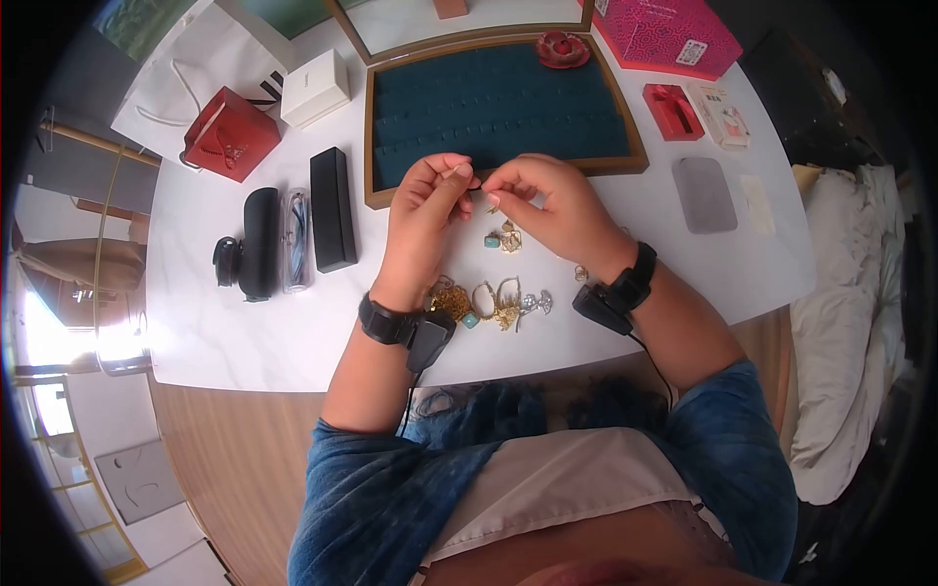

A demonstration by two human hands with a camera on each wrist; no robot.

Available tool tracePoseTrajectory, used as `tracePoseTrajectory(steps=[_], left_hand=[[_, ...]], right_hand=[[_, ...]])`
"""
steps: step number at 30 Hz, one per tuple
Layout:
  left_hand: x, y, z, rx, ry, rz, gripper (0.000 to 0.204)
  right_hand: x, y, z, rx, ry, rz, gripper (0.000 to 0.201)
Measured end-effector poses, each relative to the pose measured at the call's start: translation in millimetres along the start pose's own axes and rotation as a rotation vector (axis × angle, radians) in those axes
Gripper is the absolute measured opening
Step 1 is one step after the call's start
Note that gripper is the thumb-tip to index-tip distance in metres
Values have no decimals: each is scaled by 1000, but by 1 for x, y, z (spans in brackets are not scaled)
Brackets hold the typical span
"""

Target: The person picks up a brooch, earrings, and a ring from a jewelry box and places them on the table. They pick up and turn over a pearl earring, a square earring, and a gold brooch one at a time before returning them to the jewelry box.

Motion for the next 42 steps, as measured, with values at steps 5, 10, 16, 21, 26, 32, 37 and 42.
tracePoseTrajectory(steps=[5,10,16,21,26,32,37,42], left_hand=[[1,-1,-1,2,-4,10,17],[2,0,0,49,-32,68,18],[3,-1,-1,52,-43,89,18],[4,-2,-2,50,-46,85,17],[4,-3,-2,46,-43,89,17],[4,-3,-1,33,-31,67,16],[4,-4,-2,41,-24,60,18],[1,-1,0,61,-38,65,22]], right_hand=[[0,-1,1,-4,-8,-4,13],[0,0,0,9,-12,-15,14],[0,-2,1,-2,-27,-16,14],[-1,-3,1,-4,-49,-54,14],[-4,-9,3,17,-103,-71,13],[-8,-9,3,10,-237,-9,13],[-11,-7,2,62,-262,6,14],[-11,-9,3,29,-271,-35,14]])
Point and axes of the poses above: each hand's wrist, its own z-axis towards the middle knuckle, its own x-axis out of the palm, y = z × x, the point moved 2 cm from there along z, towards the middle knuckle, and after that the axes turned 11 degrees about -x, right-handed, at the moved point
